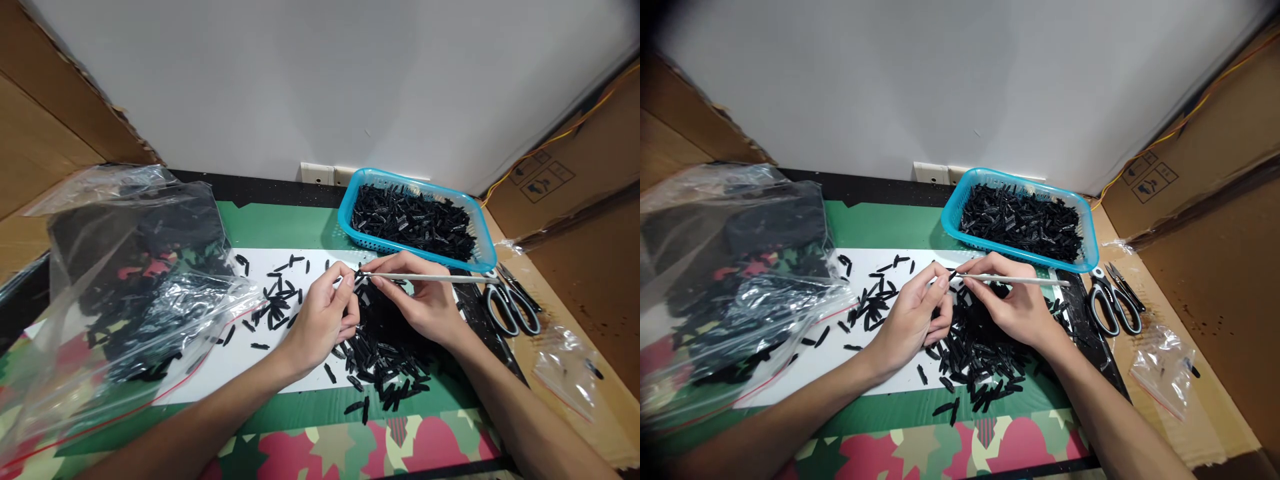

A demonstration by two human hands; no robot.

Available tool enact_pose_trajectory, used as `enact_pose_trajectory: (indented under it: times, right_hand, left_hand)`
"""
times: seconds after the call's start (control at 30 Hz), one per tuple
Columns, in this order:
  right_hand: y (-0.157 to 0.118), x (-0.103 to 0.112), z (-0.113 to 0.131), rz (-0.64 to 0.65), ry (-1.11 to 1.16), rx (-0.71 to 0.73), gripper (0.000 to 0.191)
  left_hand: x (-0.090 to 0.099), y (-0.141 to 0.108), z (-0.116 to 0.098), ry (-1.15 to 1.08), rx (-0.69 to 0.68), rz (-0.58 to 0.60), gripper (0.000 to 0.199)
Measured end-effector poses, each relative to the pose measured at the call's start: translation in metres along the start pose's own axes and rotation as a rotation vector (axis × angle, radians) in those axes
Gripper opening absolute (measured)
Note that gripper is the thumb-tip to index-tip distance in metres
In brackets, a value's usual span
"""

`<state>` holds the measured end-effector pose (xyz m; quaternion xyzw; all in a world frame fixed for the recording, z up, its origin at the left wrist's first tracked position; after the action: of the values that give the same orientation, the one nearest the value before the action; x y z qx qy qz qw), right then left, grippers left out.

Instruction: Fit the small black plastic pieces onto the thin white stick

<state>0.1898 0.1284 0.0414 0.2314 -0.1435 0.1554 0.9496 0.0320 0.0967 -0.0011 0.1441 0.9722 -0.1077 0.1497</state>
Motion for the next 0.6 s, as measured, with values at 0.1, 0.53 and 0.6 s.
enact_pose_trajectory:
  times: [0.1, 0.53, 0.6]
  right_hand:
    - [-0.003, -0.003, 0.001, 0.007, -0.079, 0.05, 0.004]
    - [-0.012, -0.015, -0.002, 0.098, -0.417, 0.402, 0.017]
    - [-0.012, -0.013, -0.002, 0.078, -0.448, 0.444, 0.018]
  left_hand:
    - [0.001, 0.001, 0.0, -0.018, 0.009, -0.008, 0.032]
    - [0.004, 0.004, 0.001, -0.105, 0.033, -0.042, 0.035]
    - [0.004, 0.004, 0.002, -0.087, 0.037, -0.03, 0.036]
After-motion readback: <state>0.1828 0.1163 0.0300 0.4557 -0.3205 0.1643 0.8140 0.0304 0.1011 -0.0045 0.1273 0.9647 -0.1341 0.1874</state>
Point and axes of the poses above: each hand's wrist, its own y-axis towards the middle knuckle, its own x-axis out of the back of the hand, z = x × y, the point moved 4 cm from there along y, towards the middle knuckle
